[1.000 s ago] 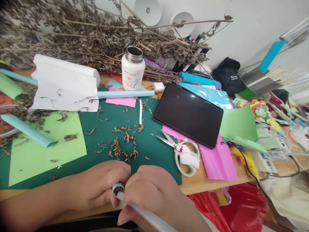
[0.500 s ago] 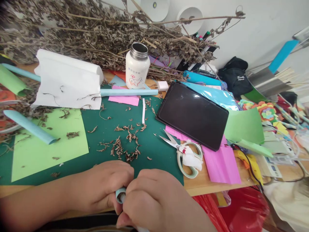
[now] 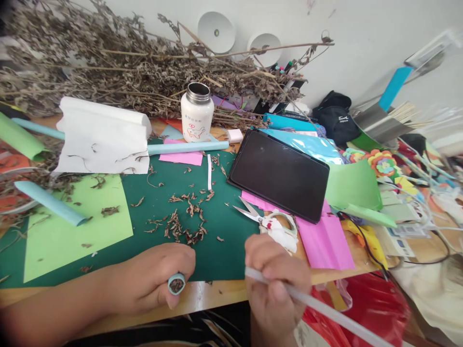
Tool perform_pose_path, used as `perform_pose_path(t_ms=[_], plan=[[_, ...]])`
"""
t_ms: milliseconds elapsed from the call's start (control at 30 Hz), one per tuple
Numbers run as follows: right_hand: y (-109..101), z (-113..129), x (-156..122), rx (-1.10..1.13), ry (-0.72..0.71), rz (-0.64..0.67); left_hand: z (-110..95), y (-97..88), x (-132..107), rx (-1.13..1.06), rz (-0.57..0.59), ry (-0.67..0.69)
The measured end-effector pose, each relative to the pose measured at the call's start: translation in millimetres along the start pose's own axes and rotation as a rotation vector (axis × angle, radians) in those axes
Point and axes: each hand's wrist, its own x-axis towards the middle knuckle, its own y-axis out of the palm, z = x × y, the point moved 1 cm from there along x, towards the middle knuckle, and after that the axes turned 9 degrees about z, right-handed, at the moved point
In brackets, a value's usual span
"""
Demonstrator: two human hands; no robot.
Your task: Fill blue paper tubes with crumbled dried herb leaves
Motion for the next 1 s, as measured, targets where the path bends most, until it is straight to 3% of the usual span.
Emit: perform_pose_path(t_ms=[67, 200, 300, 400, 533, 633, 700, 833, 1000], plan=[[-5.9, -6.6, 5.2, -0.206, 0.168, 0.223, -4.6, -6.3, -3.1, 0.036, -0.061, 0.055], [-16.5, -16.7, 17.2, -1.026, 0.563, 0.669, -13.5, -30.6, -16.4, 0.07, -0.26, 0.166], [-19.4, -20.8, 25.6, -1.426, 0.587, 0.796, -11.6, -46.5, -26.1, -0.003, -0.375, 0.128], [-18.7, -26.1, 32.6, -1.605, 0.63, 0.87, -9.4, -51.6, -28.5, -0.017, -0.366, 0.092], [-11.5, -29.5, 44.9, -1.592, 0.642, 0.818, -14.9, -49.5, -23.4, -0.131, -0.386, 0.038], [1.1, -30.0, 62.6, -1.464, 0.494, 0.729, -18.8, -46.2, -17.8, -0.428, -0.497, -0.036], [13.6, -33.8, 76.6, -1.351, 0.388, 0.802, -19.0, -41.8, -12.9, -0.612, -0.495, -0.096], [41.9, -50.5, 93.4, -1.112, 0.208, 1.03, -16.8, -26.8, -2.6, -0.738, -0.366, -0.169], [65.2, -72.1, 80.1, -1.009, 0.055, 1.116, -15.4, -5.6, 4.9, -0.538, -0.134, -0.119]])
